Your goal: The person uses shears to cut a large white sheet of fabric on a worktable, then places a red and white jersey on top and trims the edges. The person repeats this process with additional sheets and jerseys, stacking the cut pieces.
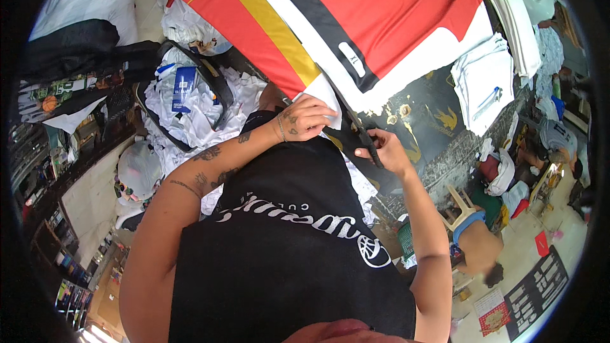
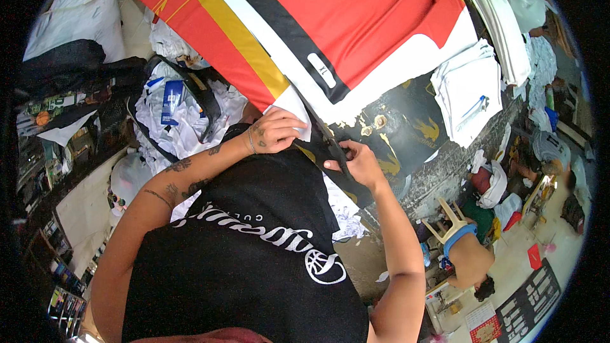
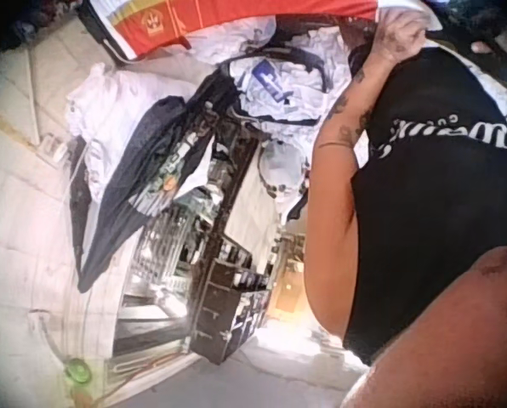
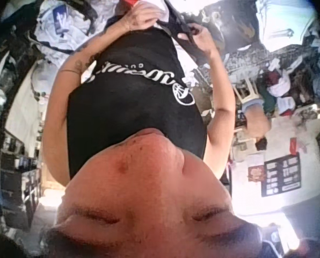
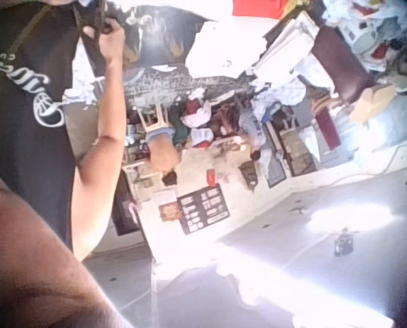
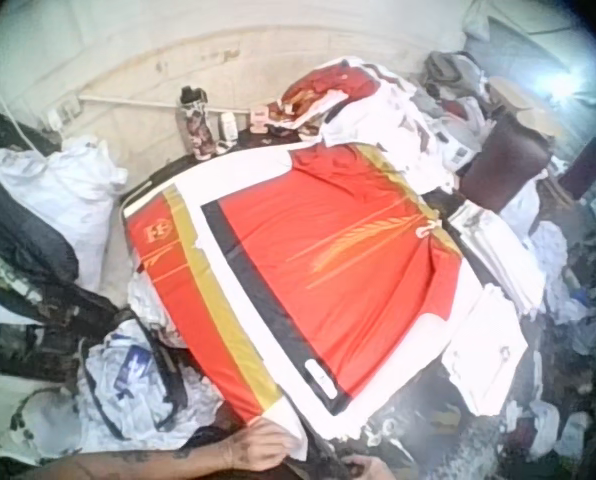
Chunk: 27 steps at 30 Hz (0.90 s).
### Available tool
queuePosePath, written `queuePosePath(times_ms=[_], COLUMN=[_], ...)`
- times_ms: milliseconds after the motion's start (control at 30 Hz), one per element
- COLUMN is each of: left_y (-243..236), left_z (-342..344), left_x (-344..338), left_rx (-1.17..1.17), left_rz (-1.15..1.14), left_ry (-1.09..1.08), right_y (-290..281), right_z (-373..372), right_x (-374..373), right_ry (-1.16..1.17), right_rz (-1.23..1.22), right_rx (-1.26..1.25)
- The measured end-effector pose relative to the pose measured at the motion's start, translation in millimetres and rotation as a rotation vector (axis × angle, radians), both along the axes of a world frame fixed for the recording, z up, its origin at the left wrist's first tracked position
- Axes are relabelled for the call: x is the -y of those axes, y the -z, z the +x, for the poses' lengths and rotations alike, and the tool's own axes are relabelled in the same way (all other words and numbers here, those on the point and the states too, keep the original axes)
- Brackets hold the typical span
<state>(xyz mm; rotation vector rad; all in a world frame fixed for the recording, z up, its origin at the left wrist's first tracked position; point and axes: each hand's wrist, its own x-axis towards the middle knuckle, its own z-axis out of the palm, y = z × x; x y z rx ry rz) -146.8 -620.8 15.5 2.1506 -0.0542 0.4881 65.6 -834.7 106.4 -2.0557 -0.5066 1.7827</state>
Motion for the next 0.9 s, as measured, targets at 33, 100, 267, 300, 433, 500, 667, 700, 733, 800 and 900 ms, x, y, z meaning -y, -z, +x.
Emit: queuePosePath(times_ms=[33,100,267,300,433,500,667,700,733,800,900], left_y=[3.2,8.5,18.6,19.4,15.7,11.0,1.0,2.0,3.1,5.9,11.5], left_z=[0.2,0.8,0.8,1.2,1.4,-0.1,-13.6,-15.1,-17.0,-21.8,-27.6], left_x=[-3.4,-10.0,-14.8,-12.7,-14.8,-38.5,-165.7,-191.6,-209.1,-233.5,-237.3], left_rx=[-0.025,-0.024,-0.020,-0.038,-0.006,0.042,-0.029,-0.028,-0.075,-0.179,-0.133], left_rz=[0.027,0.024,0.033,0.014,-0.024,0.016,0.281,0.339,0.345,0.310,0.338], left_ry=[0.024,0.062,0.097,0.094,0.119,0.073,-0.579,-0.771,-0.748,-0.758,-0.679], right_y=[0.0,-2.0,-0.5,0.7,8.5,11.4,11.4,12.1,11.7,10.6,8.7], right_z=[2.0,2.2,7.4,6.6,4.5,4.5,2.7,-0.1,0.7,-1.8,-3.5], right_x=[-13.3,-37.0,-84.5,-91.5,-120.8,-136.7,-176.6,-185.9,-194.9,-211.8,-237.7], right_ry=[-0.053,-0.011,-0.112,-0.106,-0.030,-0.059,-0.093,-0.071,-0.052,-0.051,-0.154], right_rz=[-0.101,0.094,0.036,0.024,0.279,0.167,0.117,0.238,0.183,0.119,0.050], right_rx=[0.075,0.052,0.094,0.072,0.107,0.115,0.144,0.146,0.109,0.073,0.091])
